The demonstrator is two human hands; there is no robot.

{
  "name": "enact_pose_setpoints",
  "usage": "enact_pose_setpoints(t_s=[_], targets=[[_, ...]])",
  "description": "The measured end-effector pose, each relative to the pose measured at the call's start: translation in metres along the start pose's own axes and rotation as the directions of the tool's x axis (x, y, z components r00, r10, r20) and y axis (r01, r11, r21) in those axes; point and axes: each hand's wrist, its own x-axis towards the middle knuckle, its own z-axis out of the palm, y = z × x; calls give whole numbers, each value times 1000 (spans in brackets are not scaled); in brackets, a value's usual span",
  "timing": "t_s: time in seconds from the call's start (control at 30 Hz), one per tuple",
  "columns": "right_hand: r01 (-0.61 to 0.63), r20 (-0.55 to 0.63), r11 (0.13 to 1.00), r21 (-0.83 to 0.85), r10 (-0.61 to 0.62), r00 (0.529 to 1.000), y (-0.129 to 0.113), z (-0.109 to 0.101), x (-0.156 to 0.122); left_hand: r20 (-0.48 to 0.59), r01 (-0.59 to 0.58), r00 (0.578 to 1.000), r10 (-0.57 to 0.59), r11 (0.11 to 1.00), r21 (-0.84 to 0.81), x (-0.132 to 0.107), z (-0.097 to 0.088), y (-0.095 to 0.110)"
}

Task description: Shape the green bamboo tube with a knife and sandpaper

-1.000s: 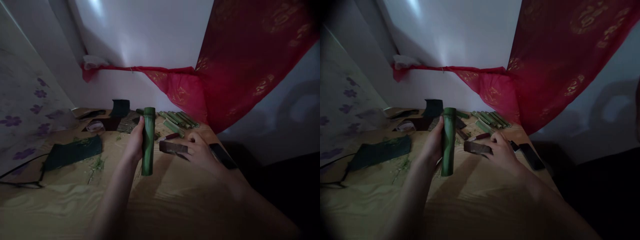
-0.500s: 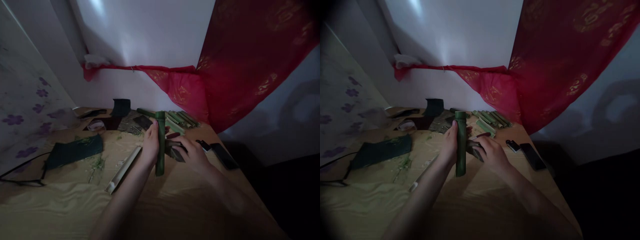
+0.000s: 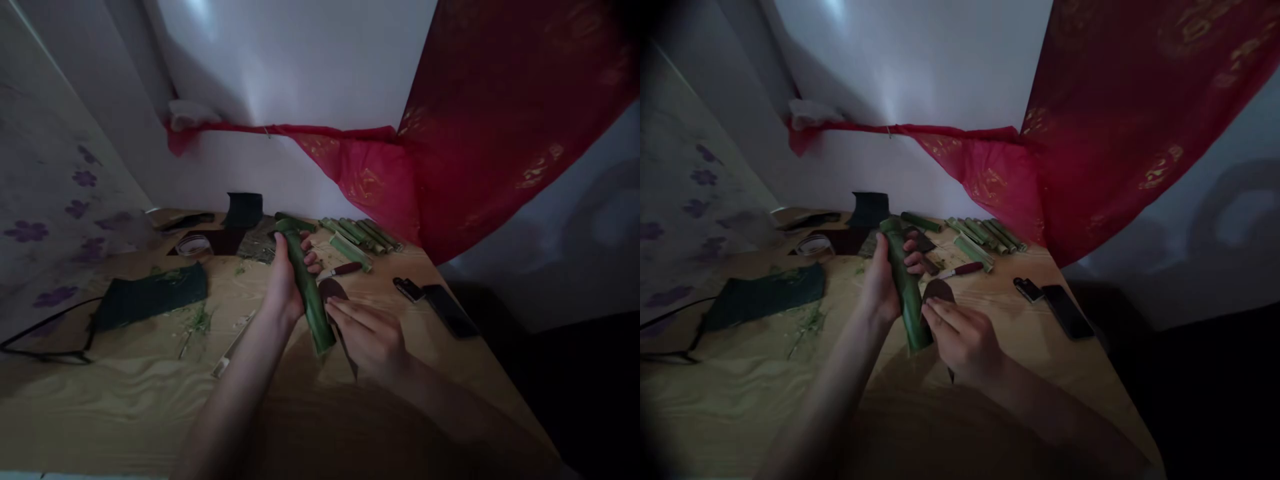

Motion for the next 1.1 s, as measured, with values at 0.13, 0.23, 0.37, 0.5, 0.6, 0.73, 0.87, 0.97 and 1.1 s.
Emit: enact_pose_setpoints(t_s=[0.13,0.23,0.37,0.5,0.6,0.73,0.87,0.97,1.1], targets=[[31,28,999,-43,-30,999,-1,-8,8,150,31,989,-17,995,-91,-4,6,7],[28,-9,999,-34,-29,1000,-3,-11,11,234,95,971,-55,982,-163,-8,9,10],[86,32,993,-87,-83,996,-14,-14,9,250,76,968,-4,957,-280,-12,11,16],[57,-4,988,-143,-58,998,-12,-14,14,259,84,966,-27,973,-213,-14,14,9],[53,22,990,-129,-50,998,-11,-15,13,211,113,975,-64,967,-228,-11,11,10],[107,147,986,-124,-89,985,-17,-14,6,189,28,982,26,960,-280,-4,6,21],[47,38,991,-122,-43,998,-14,-11,12,205,3,978,31,986,-164,-9,12,16],[44,31,991,-124,-41,999,-13,-12,16,211,36,977,-3,987,-157,-11,14,15],[86,122,990,-108,-72,990,-18,-12,9,134,-3,990,34,973,-229,-4,8,26]])
